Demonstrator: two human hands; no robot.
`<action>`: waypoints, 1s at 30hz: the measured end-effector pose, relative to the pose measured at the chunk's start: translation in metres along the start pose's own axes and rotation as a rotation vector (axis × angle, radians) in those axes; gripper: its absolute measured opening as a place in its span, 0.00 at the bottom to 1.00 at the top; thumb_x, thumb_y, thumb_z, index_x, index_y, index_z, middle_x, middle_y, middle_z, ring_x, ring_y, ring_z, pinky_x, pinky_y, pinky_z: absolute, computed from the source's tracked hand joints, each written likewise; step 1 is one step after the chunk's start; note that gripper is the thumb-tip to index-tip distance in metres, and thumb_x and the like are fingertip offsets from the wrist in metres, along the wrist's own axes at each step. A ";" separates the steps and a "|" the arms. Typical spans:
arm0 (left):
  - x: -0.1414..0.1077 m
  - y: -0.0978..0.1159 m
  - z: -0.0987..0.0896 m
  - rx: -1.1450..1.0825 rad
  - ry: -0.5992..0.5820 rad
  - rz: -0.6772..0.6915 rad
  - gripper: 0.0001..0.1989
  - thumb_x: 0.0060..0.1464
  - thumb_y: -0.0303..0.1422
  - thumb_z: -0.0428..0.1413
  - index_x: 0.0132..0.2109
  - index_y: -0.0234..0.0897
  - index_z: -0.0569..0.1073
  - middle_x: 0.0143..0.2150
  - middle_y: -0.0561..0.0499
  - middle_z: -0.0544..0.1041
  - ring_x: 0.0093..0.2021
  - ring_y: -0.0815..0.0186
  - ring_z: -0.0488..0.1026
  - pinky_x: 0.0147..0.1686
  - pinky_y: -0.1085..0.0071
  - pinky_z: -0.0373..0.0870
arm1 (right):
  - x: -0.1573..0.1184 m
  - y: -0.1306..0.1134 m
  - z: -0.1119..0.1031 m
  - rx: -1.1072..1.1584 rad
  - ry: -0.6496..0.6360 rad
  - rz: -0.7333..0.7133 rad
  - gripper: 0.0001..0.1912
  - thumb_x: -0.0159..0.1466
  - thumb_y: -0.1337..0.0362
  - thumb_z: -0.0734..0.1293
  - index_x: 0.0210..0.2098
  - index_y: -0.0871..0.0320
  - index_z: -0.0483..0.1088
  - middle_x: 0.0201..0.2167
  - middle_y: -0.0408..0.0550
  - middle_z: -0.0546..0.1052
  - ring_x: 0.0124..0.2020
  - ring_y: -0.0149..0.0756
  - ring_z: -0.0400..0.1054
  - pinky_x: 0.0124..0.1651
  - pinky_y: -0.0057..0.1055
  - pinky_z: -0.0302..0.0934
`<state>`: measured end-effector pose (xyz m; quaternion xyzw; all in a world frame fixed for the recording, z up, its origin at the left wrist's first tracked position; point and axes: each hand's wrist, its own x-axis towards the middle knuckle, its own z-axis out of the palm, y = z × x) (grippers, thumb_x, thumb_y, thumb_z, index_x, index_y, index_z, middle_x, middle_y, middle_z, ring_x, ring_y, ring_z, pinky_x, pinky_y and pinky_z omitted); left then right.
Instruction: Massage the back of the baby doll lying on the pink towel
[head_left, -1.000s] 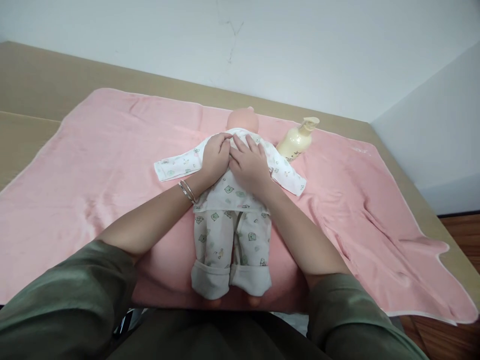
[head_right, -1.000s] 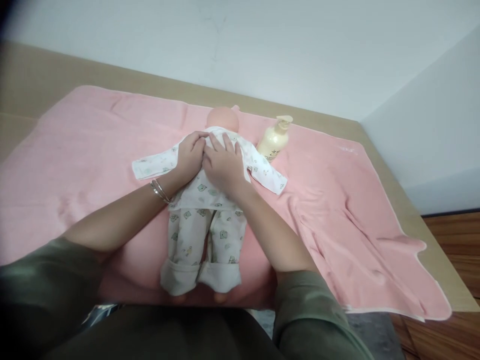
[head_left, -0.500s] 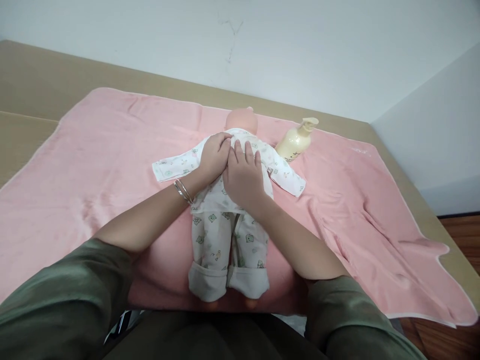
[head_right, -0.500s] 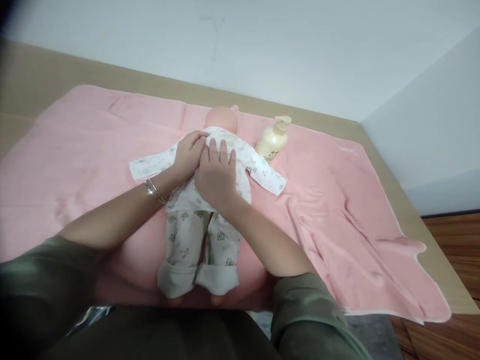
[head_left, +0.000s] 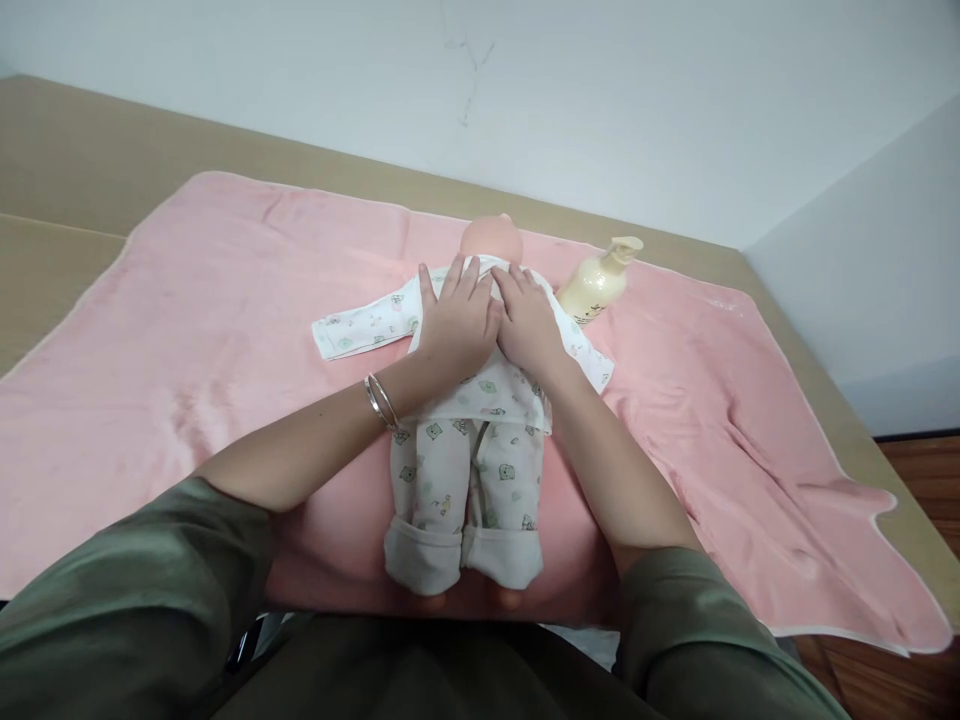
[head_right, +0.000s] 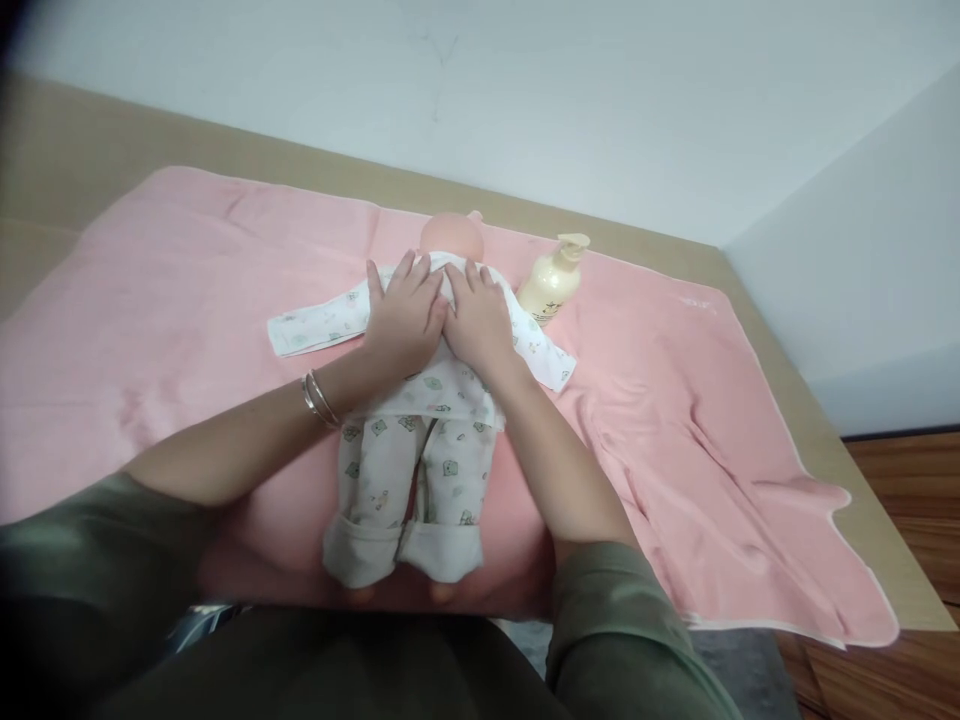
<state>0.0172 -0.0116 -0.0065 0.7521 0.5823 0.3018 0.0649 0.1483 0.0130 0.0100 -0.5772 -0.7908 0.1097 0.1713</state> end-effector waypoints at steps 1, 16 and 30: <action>-0.001 0.001 0.000 -0.005 -0.016 -0.007 0.25 0.73 0.36 0.38 0.69 0.37 0.68 0.78 0.41 0.62 0.81 0.49 0.52 0.79 0.32 0.34 | 0.001 0.002 -0.002 -0.012 -0.014 0.024 0.32 0.75 0.61 0.55 0.76 0.62 0.56 0.79 0.61 0.53 0.81 0.58 0.45 0.81 0.56 0.42; 0.029 -0.035 0.006 -0.018 -0.028 -0.075 0.26 0.69 0.35 0.42 0.63 0.26 0.72 0.66 0.33 0.75 0.67 0.50 0.71 0.72 0.52 0.65 | -0.032 -0.044 0.010 -0.161 0.040 0.040 0.33 0.73 0.65 0.54 0.74 0.72 0.58 0.77 0.71 0.56 0.79 0.67 0.48 0.79 0.62 0.46; 0.011 -0.018 0.012 -0.023 -0.040 0.044 0.29 0.65 0.29 0.42 0.67 0.17 0.68 0.73 0.29 0.68 0.76 0.46 0.62 0.78 0.46 0.55 | 0.003 -0.004 -0.011 -0.068 -0.128 0.049 0.36 0.76 0.58 0.51 0.77 0.75 0.47 0.79 0.68 0.49 0.81 0.57 0.42 0.82 0.51 0.39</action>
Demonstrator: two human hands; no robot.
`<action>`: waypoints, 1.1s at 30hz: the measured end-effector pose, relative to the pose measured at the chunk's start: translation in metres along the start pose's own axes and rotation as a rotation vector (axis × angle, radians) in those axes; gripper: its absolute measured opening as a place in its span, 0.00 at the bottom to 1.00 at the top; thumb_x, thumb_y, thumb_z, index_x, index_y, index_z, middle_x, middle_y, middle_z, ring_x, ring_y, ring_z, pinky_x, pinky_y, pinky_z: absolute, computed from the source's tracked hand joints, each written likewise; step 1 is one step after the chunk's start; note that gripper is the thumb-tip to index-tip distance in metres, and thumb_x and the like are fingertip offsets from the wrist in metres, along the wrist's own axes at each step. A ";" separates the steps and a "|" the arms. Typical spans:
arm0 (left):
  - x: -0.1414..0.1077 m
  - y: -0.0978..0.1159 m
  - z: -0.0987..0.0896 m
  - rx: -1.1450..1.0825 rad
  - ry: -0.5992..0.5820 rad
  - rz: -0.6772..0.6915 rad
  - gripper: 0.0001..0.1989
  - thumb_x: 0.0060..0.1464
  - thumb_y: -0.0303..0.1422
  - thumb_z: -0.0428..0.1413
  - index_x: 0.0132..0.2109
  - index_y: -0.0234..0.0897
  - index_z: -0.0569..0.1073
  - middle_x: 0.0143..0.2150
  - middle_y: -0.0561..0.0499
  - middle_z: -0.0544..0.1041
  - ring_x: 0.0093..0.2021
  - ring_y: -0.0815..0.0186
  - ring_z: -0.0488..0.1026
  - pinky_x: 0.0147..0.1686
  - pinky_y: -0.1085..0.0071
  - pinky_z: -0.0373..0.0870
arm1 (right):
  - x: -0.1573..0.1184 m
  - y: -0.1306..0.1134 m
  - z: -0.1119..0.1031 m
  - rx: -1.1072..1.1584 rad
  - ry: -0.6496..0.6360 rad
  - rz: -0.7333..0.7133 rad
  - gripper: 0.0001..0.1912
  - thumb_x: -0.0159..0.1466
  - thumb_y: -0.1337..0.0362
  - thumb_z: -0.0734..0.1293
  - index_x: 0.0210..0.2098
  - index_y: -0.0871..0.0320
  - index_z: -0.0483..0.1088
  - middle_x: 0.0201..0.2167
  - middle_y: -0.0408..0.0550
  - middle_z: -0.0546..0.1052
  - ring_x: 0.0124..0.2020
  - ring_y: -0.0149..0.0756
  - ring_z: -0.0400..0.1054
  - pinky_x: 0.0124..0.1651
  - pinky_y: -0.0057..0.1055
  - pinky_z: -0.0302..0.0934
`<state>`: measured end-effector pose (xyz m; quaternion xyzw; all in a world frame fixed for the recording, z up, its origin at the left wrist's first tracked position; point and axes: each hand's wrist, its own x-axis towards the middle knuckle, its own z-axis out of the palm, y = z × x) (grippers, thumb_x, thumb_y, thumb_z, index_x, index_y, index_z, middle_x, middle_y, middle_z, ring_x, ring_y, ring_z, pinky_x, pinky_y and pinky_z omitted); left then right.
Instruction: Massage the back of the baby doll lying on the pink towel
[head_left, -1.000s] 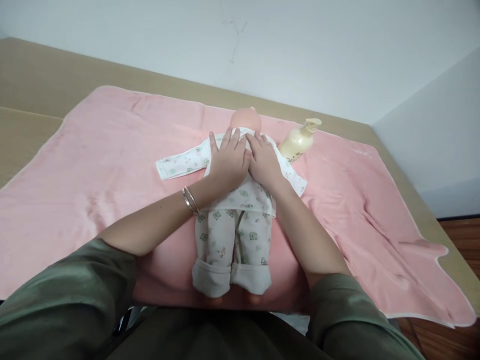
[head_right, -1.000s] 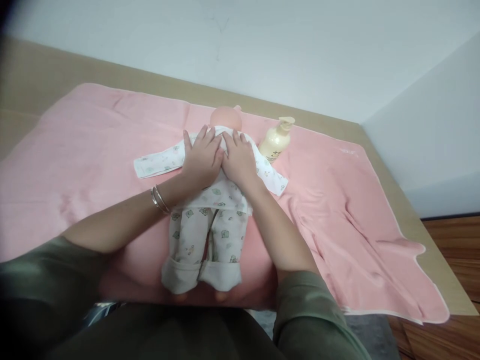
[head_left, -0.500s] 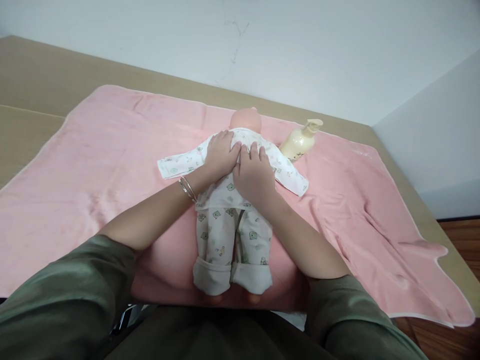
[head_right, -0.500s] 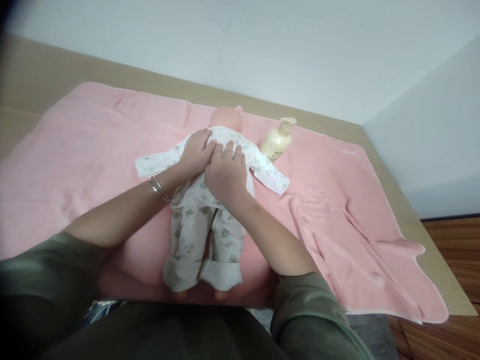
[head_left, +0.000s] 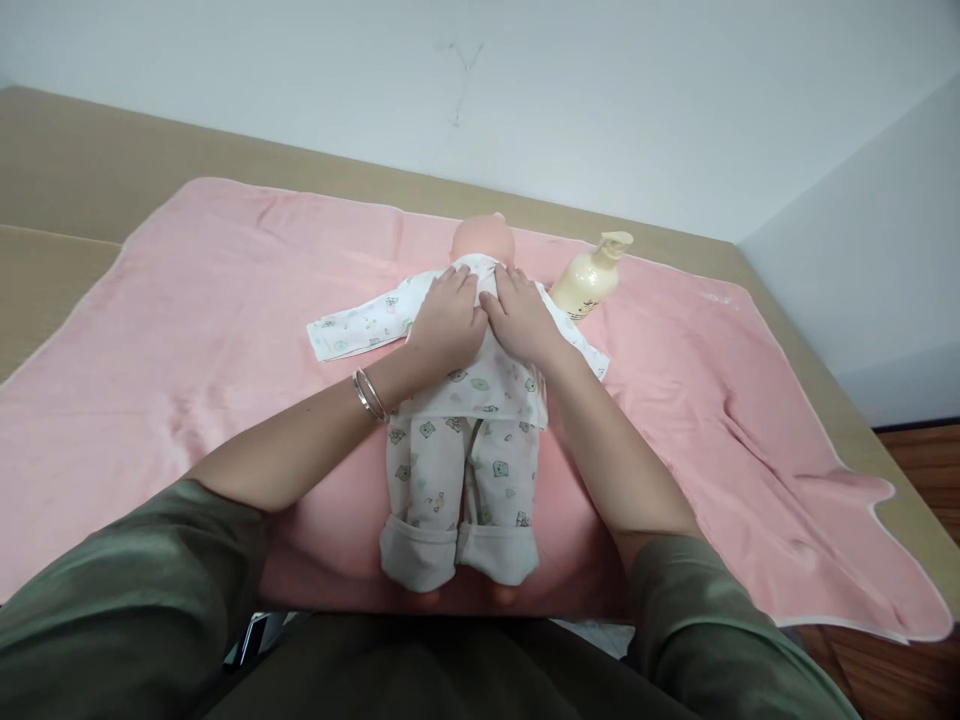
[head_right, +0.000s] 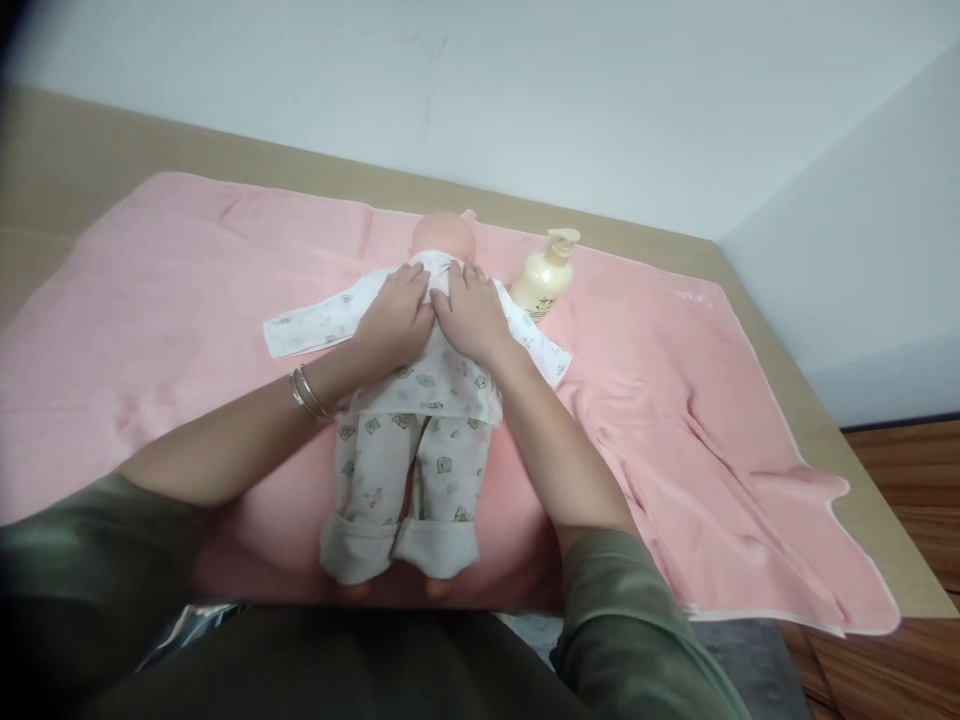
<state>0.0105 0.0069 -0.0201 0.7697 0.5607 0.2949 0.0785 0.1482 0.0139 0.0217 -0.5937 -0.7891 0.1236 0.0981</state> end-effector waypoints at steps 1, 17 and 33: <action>0.005 -0.005 -0.001 -0.025 -0.021 -0.047 0.30 0.65 0.30 0.42 0.68 0.18 0.68 0.74 0.30 0.67 0.76 0.46 0.61 0.79 0.45 0.53 | -0.006 -0.006 -0.004 -0.038 -0.014 -0.014 0.35 0.76 0.59 0.51 0.76 0.76 0.49 0.78 0.70 0.52 0.81 0.58 0.45 0.81 0.51 0.41; -0.005 0.013 -0.018 0.173 0.002 0.076 0.18 0.63 0.26 0.44 0.46 0.30 0.79 0.53 0.32 0.79 0.60 0.45 0.75 0.64 0.47 0.72 | 0.018 0.021 0.016 0.162 0.163 -0.051 0.31 0.74 0.63 0.50 0.71 0.72 0.61 0.76 0.61 0.62 0.78 0.44 0.54 0.81 0.44 0.46; 0.014 -0.024 0.004 -0.053 0.017 -0.127 0.29 0.66 0.38 0.44 0.68 0.31 0.69 0.72 0.36 0.70 0.74 0.50 0.64 0.77 0.48 0.56 | -0.022 -0.020 -0.004 -0.018 0.108 -0.033 0.25 0.77 0.60 0.51 0.60 0.69 0.71 0.64 0.68 0.75 0.68 0.56 0.67 0.69 0.49 0.64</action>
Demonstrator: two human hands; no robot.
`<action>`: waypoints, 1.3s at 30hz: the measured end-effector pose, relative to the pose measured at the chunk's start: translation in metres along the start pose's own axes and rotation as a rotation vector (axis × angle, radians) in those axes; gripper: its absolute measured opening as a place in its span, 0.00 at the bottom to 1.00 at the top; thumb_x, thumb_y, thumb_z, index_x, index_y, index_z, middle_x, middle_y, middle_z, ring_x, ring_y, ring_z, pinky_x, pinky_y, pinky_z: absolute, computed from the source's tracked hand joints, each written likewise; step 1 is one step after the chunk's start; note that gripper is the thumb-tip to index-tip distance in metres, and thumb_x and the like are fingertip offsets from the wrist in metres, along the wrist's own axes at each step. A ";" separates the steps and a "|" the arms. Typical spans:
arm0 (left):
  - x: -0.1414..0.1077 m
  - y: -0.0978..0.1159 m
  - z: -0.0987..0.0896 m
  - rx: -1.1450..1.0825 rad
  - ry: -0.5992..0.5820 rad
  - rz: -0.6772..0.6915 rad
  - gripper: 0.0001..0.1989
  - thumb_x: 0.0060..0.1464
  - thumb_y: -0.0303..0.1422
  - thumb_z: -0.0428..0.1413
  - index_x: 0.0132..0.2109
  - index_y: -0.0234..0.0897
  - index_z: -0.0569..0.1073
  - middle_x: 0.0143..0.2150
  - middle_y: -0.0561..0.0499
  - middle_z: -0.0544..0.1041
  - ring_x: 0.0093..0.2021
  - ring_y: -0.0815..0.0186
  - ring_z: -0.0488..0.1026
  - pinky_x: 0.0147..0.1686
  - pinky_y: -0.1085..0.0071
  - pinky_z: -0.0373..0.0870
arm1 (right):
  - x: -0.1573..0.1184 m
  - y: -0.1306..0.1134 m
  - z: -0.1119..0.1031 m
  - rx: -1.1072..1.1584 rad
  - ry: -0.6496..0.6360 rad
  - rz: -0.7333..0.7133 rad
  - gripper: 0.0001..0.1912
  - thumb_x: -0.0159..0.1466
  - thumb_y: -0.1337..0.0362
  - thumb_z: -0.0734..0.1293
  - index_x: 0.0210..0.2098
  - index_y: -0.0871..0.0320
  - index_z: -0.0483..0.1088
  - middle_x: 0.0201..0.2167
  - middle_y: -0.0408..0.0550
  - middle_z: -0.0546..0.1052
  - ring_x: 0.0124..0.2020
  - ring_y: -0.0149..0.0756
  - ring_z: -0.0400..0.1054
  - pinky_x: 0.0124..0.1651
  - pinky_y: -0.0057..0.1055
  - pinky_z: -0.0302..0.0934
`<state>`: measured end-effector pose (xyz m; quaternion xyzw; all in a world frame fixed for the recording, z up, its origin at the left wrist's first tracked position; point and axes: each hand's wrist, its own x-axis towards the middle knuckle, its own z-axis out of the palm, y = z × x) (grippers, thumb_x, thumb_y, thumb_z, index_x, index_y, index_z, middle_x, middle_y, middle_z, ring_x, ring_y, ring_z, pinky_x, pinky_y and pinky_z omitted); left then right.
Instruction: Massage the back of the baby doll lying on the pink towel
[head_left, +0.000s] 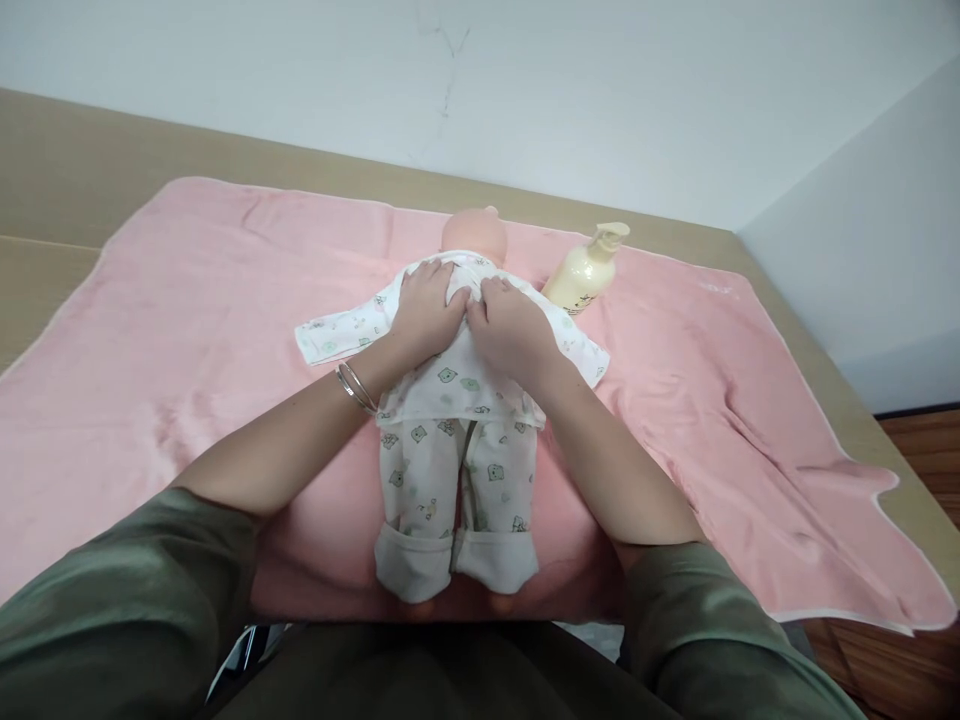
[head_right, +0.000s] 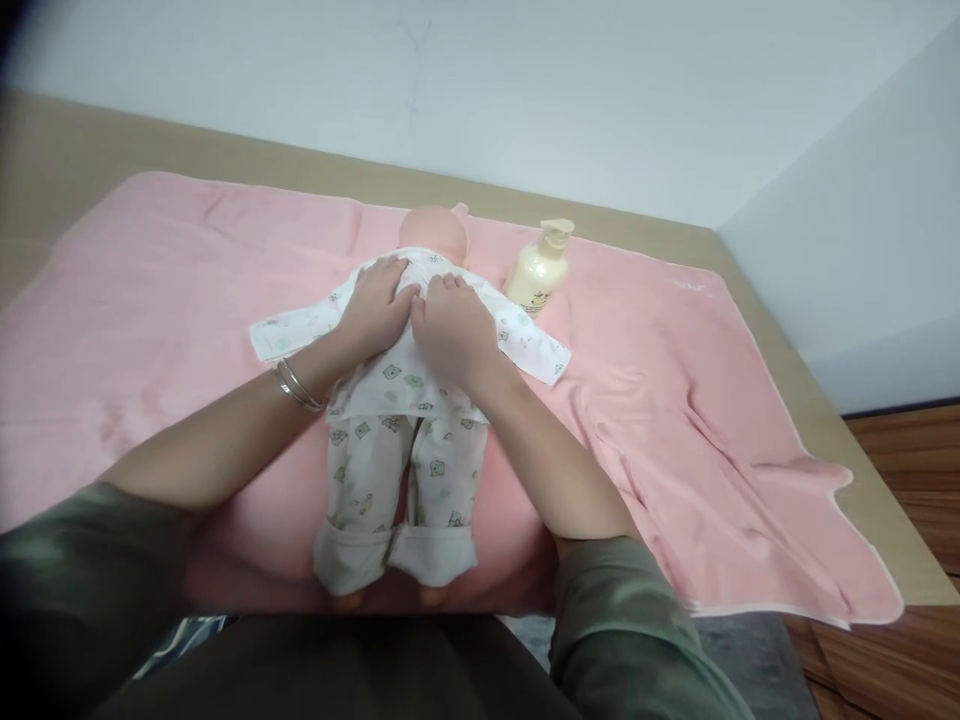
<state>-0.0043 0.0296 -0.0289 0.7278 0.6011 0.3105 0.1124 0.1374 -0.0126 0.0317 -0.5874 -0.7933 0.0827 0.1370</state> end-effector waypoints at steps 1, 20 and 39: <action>-0.001 0.000 0.000 -0.002 0.001 0.001 0.29 0.66 0.38 0.43 0.68 0.31 0.69 0.72 0.36 0.70 0.74 0.50 0.64 0.77 0.48 0.56 | 0.005 0.004 0.004 0.024 0.011 -0.014 0.27 0.77 0.60 0.51 0.63 0.71 0.68 0.69 0.68 0.70 0.72 0.55 0.62 0.73 0.50 0.59; -0.016 0.029 -0.032 0.071 -0.176 0.210 0.14 0.63 0.27 0.44 0.42 0.35 0.75 0.48 0.36 0.77 0.58 0.47 0.74 0.65 0.44 0.70 | 0.020 0.039 -0.010 0.044 -0.082 -0.027 0.26 0.77 0.51 0.51 0.55 0.60 0.73 0.58 0.60 0.80 0.54 0.53 0.76 0.57 0.48 0.69; -0.031 0.029 -0.026 0.301 -0.162 0.392 0.27 0.71 0.33 0.39 0.64 0.21 0.71 0.58 0.31 0.77 0.71 0.40 0.64 0.72 0.41 0.59 | 0.020 0.020 0.004 -0.018 0.018 0.134 0.28 0.78 0.55 0.49 0.56 0.64 0.75 0.61 0.64 0.78 0.63 0.58 0.72 0.63 0.52 0.67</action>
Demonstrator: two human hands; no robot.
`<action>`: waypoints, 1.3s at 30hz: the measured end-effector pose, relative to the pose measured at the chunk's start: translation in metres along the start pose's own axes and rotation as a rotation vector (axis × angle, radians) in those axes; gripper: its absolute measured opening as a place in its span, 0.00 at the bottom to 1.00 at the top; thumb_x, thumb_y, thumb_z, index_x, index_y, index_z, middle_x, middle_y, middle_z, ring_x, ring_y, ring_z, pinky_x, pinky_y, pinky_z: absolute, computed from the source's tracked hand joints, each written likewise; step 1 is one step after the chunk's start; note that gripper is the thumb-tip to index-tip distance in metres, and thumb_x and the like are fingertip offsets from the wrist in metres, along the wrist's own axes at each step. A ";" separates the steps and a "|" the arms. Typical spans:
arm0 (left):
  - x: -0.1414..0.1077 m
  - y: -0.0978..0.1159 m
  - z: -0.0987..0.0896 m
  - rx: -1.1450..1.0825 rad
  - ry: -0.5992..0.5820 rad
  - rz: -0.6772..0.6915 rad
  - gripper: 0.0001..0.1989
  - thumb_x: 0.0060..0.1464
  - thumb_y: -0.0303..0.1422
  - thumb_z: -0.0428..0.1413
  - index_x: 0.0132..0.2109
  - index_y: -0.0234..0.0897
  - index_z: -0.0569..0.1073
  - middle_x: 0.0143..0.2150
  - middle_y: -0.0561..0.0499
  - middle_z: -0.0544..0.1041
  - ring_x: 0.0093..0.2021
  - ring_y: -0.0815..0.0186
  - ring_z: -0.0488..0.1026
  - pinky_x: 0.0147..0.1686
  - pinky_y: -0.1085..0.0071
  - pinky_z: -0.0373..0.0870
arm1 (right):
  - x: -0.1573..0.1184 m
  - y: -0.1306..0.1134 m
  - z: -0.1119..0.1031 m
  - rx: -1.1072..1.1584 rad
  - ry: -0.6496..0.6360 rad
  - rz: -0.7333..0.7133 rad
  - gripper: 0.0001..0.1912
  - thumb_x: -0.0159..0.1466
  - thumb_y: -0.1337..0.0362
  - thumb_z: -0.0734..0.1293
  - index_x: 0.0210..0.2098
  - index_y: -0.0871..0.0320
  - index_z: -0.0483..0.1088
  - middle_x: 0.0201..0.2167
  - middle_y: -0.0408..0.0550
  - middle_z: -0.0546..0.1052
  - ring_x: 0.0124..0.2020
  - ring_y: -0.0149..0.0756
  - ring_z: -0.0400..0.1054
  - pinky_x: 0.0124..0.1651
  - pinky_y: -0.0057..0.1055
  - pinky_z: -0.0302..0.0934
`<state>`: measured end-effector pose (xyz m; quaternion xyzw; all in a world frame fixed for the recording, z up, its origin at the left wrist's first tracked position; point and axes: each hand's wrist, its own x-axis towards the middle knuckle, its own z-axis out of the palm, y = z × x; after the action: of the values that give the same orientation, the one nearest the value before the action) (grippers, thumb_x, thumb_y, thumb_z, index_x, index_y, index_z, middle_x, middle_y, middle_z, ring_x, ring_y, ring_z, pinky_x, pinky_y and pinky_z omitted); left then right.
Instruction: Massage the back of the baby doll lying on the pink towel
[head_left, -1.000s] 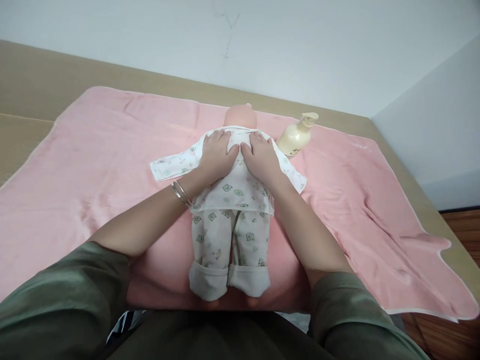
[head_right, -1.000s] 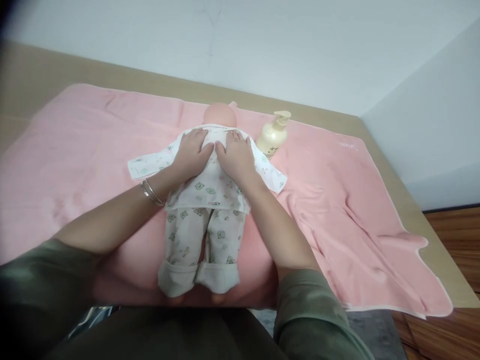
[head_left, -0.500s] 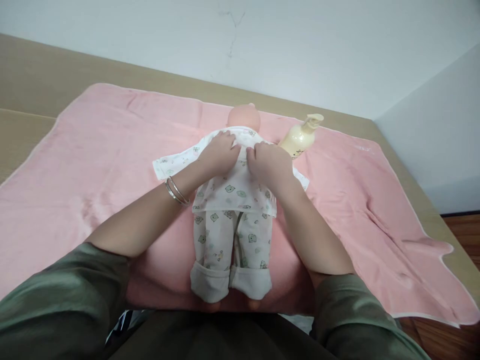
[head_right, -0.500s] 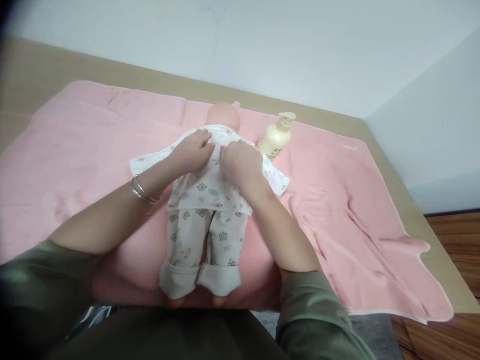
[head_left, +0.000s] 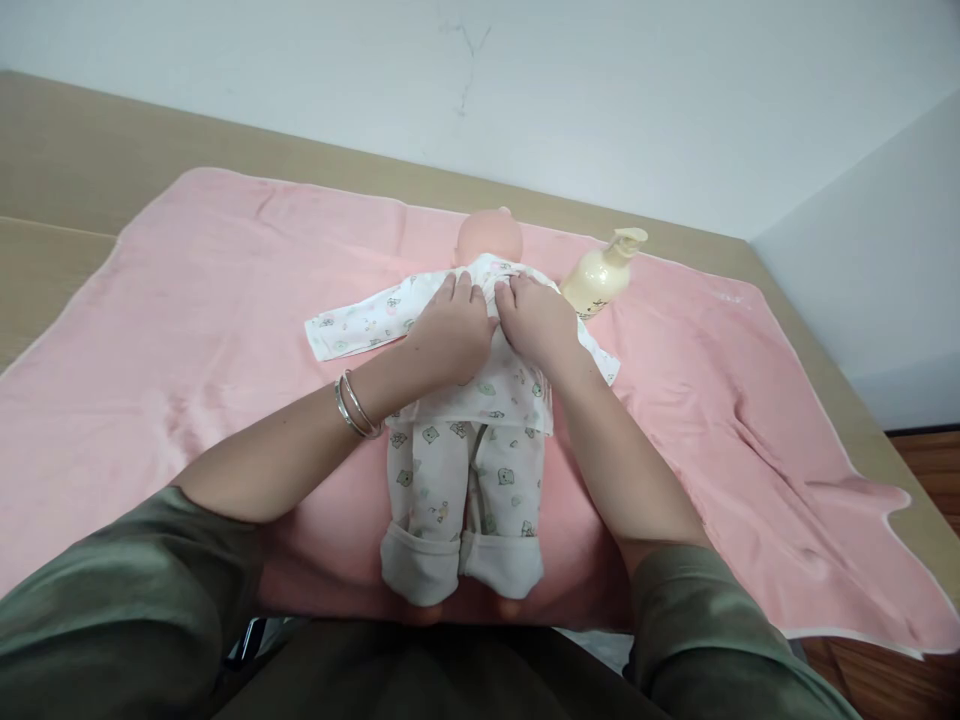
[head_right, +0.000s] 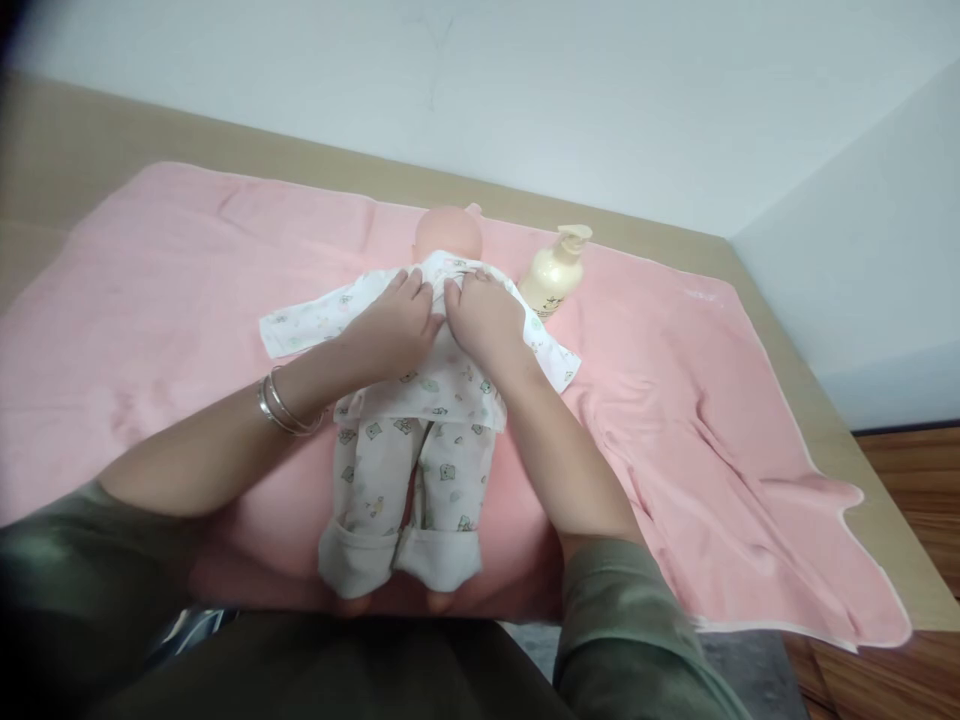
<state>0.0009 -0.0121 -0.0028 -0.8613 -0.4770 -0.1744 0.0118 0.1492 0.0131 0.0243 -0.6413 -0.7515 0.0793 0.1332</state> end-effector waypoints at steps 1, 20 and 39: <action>0.002 -0.004 0.000 -0.001 0.003 0.018 0.27 0.71 0.32 0.37 0.61 0.22 0.74 0.54 0.31 0.78 0.68 0.40 0.67 0.70 0.40 0.61 | -0.004 -0.003 -0.001 -0.032 0.002 0.005 0.28 0.78 0.56 0.49 0.55 0.65 0.75 0.59 0.65 0.79 0.63 0.58 0.72 0.62 0.51 0.67; 0.011 -0.006 0.007 0.022 0.018 -0.133 0.24 0.68 0.29 0.38 0.52 0.20 0.76 0.54 0.26 0.77 0.64 0.41 0.70 0.69 0.43 0.64 | 0.009 0.009 0.009 0.044 -0.039 -0.113 0.35 0.79 0.53 0.50 0.72 0.75 0.60 0.74 0.69 0.63 0.77 0.56 0.55 0.78 0.51 0.50; 0.022 -0.017 0.013 -0.200 0.106 -0.416 0.22 0.66 0.36 0.43 0.57 0.29 0.74 0.60 0.33 0.77 0.65 0.45 0.71 0.69 0.48 0.65 | -0.004 -0.007 0.006 -0.015 0.026 -0.106 0.27 0.78 0.62 0.50 0.51 0.70 0.77 0.56 0.67 0.79 0.61 0.57 0.72 0.65 0.51 0.67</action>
<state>0.0012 0.0180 -0.0111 -0.7310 -0.6233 -0.2646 -0.0847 0.1415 0.0086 0.0202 -0.6024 -0.7833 0.0580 0.1421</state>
